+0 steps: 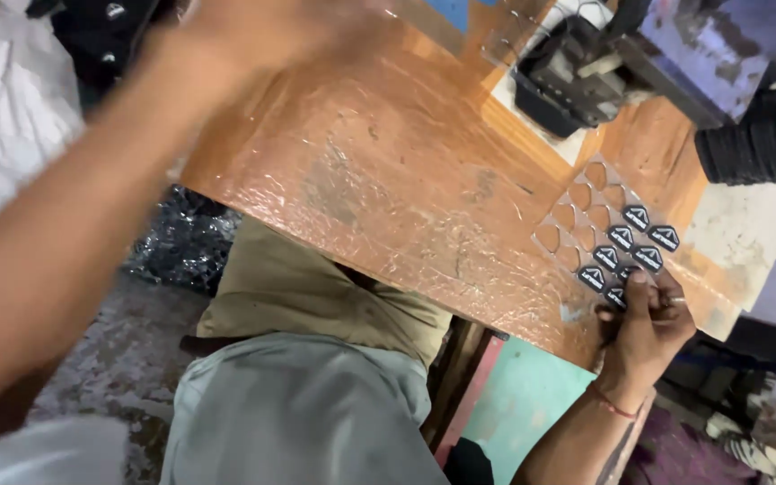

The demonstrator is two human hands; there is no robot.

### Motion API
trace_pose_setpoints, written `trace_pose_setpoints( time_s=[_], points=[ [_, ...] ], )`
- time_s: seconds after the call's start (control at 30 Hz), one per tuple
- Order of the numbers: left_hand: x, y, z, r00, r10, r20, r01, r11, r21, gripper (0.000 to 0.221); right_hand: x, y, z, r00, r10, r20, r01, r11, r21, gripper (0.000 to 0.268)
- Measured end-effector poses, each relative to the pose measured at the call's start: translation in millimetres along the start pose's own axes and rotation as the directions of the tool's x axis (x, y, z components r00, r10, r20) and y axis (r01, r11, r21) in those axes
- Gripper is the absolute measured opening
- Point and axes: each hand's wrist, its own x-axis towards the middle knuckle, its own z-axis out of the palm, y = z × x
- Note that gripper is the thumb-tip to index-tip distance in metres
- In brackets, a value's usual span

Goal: Applying heat-transfer logos to fabric pieces using a heat press machine.

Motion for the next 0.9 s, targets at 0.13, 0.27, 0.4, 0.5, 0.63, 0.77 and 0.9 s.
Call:
trace_pose_setpoints(
  time_s=[0.13,0.27,0.4,0.5,0.63,0.77,0.9],
  points=[
    [34.3,88.0,71.7,0.926,0.366,-0.093,-0.353,0.927,0.125,0.063,13.5,5.3,-32.1,0.999,0.030,-0.020,-0.030,0.999,-0.018,0.022],
    [69.1,88.6,144.9,0.730,0.664,-0.162,-0.589,0.731,0.343,0.056,28.7,21.5,-94.1,0.985,-0.170,-0.003,0.156,0.914,-0.375,0.027],
    [79.8,98.5,155.6,0.825,0.556,0.102,-0.561,0.784,0.264,0.030,42.1,-87.5,-47.8,0.914,-0.403,-0.035,0.277,0.687,-0.672,0.040],
    [65.1,103.5,147.2,0.780,0.620,0.084,-0.590,0.685,0.427,0.040,121.3,-94.2,-37.7,0.513,-0.786,0.343,0.800,0.295,-0.522,0.048],
    [-13.2,86.7,109.4,0.645,0.749,0.152,-0.683,0.475,0.555,0.044,206.7,-63.4,-73.6,0.586,-0.678,0.443,0.797,0.382,-0.468,0.042],
    [-71.6,25.8,41.4,0.811,0.578,0.089,-0.508,0.621,0.597,0.049,285.7,0.9,-110.4,0.744,-0.504,0.439,0.668,0.553,-0.498,0.021],
    [-63.6,-5.2,-18.2,0.920,0.372,0.122,-0.369,0.717,0.591,0.065,146.3,-78.1,-30.7,0.721,-0.647,-0.248,0.327,0.633,-0.702,0.032]
  ],
)
